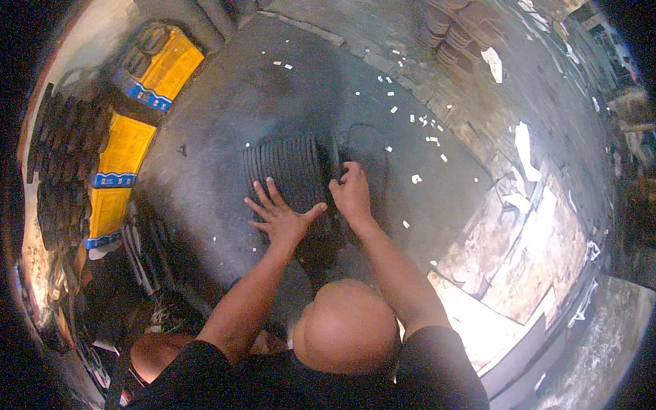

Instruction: The person repeatedly places flat rubber sheets under a hydraulic press to cut out slipper-shaped pieces. After each press cycle, the person removes the cut slipper and sets it aside. The person then gathers the finished slippers and stacks them on the floor.

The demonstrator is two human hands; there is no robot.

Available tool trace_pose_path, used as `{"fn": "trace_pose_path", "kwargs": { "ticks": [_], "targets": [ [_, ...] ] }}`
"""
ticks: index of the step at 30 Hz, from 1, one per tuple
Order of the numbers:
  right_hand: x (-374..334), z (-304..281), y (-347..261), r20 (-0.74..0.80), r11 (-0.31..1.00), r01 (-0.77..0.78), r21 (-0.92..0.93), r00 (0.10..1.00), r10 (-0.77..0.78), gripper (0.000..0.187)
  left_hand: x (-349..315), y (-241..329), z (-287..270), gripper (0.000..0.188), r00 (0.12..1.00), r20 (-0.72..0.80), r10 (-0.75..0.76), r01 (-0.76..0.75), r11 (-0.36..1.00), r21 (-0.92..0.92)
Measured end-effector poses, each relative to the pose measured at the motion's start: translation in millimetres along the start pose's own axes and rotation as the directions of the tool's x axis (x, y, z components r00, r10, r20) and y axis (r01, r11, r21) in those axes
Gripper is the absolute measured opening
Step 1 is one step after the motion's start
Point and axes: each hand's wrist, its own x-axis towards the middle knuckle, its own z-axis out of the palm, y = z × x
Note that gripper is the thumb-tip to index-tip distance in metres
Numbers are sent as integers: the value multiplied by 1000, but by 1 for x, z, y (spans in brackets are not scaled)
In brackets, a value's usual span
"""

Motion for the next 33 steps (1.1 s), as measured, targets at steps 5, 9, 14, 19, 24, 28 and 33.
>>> {"fn": "trace_pose_path", "kwargs": {
  "ticks": [5,9,14,19,24,28,33],
  "targets": [
    [8,-46,-36,-273,963,180,-200,934,-231,54,0,-5,-1,157,999,23,-46,45,999,17],
    [24,-37,17,138,938,132,-320,986,-91,61,0,3,-2,157,1000,17,11,-11,1000,1],
    [28,-45,33,-388,886,-214,-411,921,43,62,-2,-7,1,156,1000,-13,5,-5,1000,16],
    [9,-22,63,-34,954,-189,-231,982,187,72,-2,-6,3,154,1000,-6,24,-24,1000,9],
    [-17,22,25,65,994,92,-66,994,-88,87,-2,-7,-9,146,998,49,27,-26,999,-22],
    [-3,-1,5,368,994,-88,67,928,57,98,11,-43,-19,137,985,-172,35,-109,889,-444],
    [8,0,15,365,998,-6,57,931,-15,88,38,-83,-13,125,995,-3,-104,78,763,-642]
  ]
}}
